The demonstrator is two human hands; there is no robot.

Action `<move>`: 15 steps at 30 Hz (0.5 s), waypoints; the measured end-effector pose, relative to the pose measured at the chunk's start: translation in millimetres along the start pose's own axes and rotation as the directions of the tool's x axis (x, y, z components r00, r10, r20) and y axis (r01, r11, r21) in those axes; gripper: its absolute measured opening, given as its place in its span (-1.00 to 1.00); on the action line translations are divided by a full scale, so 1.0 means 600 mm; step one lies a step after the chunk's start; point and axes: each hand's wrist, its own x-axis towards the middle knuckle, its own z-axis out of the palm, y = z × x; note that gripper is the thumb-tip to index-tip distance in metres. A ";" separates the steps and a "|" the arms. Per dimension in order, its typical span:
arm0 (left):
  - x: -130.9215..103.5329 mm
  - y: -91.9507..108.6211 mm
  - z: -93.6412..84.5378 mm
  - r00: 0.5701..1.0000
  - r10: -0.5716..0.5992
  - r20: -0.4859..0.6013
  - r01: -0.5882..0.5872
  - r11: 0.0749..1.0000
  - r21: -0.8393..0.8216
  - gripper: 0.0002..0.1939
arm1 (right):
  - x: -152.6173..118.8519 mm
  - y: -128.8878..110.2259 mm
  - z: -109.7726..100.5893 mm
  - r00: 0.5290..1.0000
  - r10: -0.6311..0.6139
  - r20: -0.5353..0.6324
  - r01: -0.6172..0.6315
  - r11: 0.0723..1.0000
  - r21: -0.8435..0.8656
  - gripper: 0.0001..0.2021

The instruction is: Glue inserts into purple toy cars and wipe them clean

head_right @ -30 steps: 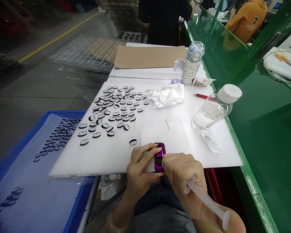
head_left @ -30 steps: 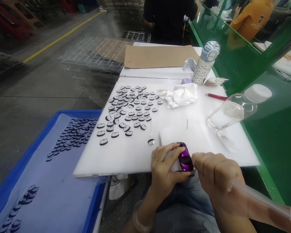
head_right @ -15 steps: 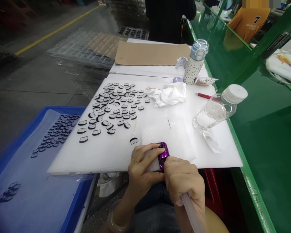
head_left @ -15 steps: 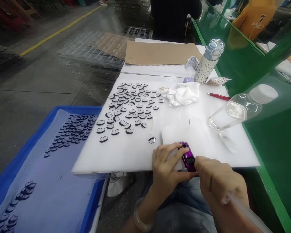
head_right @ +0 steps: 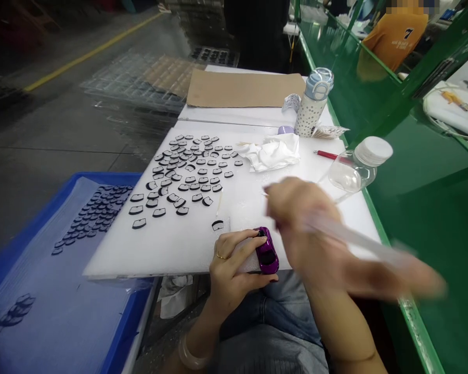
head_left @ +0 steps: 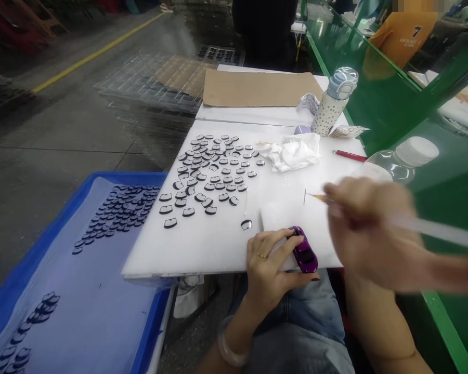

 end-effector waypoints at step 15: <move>-0.003 -0.005 -0.003 0.999 0.051 0.018 -0.052 0.998 0.029 -0.50 | -0.006 0.101 -0.014 0.991 0.033 -0.131 -0.095 0.857 -0.506 -0.93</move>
